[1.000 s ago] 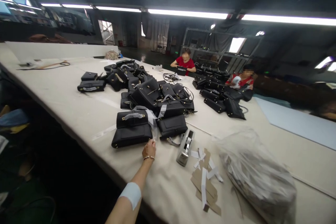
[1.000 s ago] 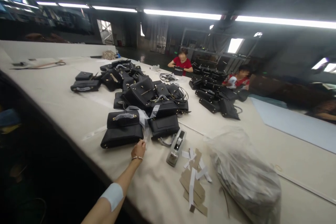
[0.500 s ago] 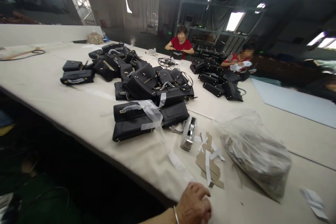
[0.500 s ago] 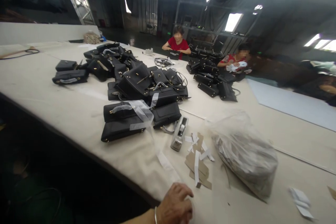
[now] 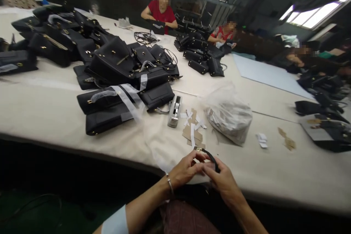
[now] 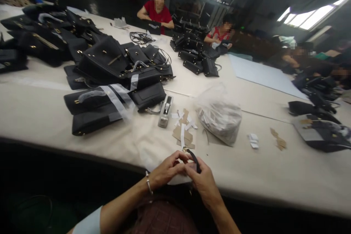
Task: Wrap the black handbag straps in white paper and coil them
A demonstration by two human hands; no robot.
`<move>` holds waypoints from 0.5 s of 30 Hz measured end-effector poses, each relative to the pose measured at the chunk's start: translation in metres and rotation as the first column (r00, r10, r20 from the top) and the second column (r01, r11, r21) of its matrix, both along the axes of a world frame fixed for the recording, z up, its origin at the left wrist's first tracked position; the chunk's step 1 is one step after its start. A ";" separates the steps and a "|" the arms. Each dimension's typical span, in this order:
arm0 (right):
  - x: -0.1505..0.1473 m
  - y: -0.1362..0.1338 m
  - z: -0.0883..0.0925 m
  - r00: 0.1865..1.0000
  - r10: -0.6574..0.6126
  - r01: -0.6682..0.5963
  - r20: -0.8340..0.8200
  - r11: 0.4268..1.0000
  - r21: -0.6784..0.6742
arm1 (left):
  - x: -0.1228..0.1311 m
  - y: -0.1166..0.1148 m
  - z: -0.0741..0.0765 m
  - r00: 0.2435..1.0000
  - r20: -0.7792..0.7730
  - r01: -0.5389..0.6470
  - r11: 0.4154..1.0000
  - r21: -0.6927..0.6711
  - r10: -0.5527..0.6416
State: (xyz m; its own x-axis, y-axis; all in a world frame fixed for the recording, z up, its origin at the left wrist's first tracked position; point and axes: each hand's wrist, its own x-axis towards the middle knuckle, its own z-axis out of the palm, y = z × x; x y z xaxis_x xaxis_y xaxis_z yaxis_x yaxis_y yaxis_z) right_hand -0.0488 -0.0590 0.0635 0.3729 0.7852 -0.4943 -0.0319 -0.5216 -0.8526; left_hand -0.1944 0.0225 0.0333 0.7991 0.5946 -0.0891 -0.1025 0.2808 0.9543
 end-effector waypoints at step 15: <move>0.157 -0.018 -0.063 0.952 0.303 -0.295 -0.030 0.942 0.161 | 0.099 -0.045 -0.003 0.909 -0.334 -0.216 0.967 0.133 0.249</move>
State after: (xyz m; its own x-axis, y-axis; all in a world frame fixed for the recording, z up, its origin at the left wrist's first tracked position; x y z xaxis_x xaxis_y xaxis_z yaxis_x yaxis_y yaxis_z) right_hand 0.1083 -0.0768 0.0007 0.0856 0.9239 -0.3729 0.0575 -0.3783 -0.9239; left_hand -0.0952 -0.0225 0.0308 0.5663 0.7784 -0.2709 0.1855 0.1999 0.9621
